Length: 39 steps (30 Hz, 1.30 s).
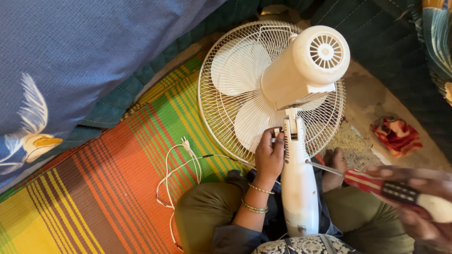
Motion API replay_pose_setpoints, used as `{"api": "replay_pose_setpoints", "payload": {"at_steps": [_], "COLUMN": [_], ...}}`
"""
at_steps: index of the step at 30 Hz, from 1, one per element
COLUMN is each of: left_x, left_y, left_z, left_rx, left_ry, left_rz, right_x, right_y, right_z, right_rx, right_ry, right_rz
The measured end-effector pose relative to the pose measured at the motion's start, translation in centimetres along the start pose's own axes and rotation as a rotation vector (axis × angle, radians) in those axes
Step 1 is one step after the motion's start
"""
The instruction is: The person sits on the floor and uses a screwdriver to tighten screws on the neck and base of a white pedestal fan. They then use a red and white cloth to wipe the fan's neck and base.
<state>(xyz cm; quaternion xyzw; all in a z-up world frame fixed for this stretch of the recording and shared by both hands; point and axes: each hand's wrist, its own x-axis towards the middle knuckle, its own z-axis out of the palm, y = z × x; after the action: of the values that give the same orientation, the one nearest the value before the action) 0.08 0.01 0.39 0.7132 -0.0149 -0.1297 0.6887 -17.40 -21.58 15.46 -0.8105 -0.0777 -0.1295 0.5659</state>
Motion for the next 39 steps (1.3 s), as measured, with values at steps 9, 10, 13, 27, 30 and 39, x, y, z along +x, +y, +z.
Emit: {"api": "replay_pose_setpoints", "payload": {"at_steps": [9,10,13,27,30,39], "left_x": [0.0,0.0,0.0,0.0,0.1,0.8], "left_y": [-0.2,-0.3,-0.2,-0.2,-0.2,2.0], "left_z": [0.0,0.0,0.0,-0.1,0.0,-2.4], "left_rx": [0.027,0.025,0.027,0.039,0.055,0.405], "left_ry": [0.002,-0.001,-0.005,-0.016,-0.026,-0.063], "left_rz": [0.039,0.028,-0.002,0.01,-0.023,0.165], "right_x": [4.4,4.6,4.8,6.7,8.2,10.8], "right_y": [-2.1,-2.5,-3.6,-5.9,-5.4,-6.7], "right_z": [0.5,0.8,2.4,4.7,5.0,9.8], "right_rx": [-0.498,-0.544,-0.612,-0.719,-0.77,-0.943], "right_ry": [-0.223,-0.213,-0.163,-0.171,-0.174,0.117], "right_rz": [-0.124,-0.115,-0.115,-0.155,-0.28,-0.118]}}
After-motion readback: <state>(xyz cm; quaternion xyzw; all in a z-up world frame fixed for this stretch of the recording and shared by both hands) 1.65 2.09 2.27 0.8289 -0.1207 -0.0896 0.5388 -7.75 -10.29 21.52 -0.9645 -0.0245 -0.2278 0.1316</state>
